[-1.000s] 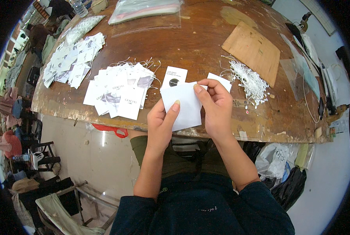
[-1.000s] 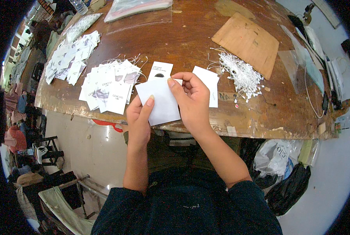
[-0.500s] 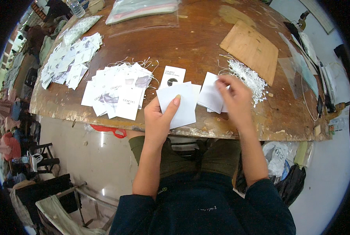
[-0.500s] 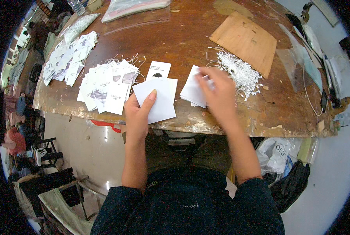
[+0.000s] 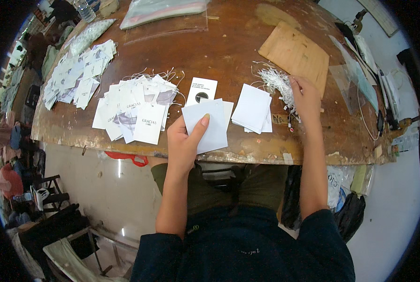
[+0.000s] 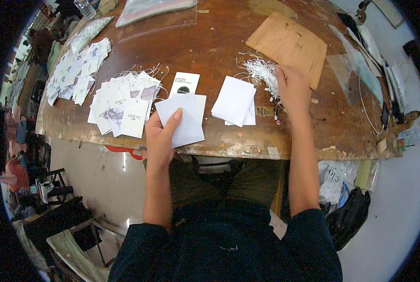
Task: The person repeatedly picks small white paper tags and white plastic fasteners from a wooden table, inserts the fasteners into the tags, and places the assembled units into a growing stack. The person handles items one at a time and maintains a consistent workflow throughout the clip.
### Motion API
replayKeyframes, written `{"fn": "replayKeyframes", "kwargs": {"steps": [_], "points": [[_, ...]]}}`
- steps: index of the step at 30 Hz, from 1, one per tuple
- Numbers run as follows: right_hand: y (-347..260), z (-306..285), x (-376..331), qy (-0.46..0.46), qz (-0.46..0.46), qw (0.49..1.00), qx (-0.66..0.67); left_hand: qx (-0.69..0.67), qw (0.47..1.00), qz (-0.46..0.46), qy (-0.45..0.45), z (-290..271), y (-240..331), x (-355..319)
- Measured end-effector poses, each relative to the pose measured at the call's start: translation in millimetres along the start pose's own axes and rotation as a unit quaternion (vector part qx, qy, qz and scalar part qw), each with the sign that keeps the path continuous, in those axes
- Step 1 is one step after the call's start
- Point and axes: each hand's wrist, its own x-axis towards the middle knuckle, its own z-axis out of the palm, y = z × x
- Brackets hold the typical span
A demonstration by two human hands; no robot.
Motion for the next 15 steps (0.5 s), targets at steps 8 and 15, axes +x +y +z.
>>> {"fn": "replayKeyframes", "kwargs": {"steps": [8,15], "points": [[-9.8,-30.3,7.1,0.085,0.041,0.988,0.125,-0.015,1.0,0.007,0.009,0.9,1.1,0.1],[-32.7,-58.4,-0.7,0.252,0.031,0.951,0.175,-0.001,1.0,0.013,0.002,1.4,0.9,0.6]]}}
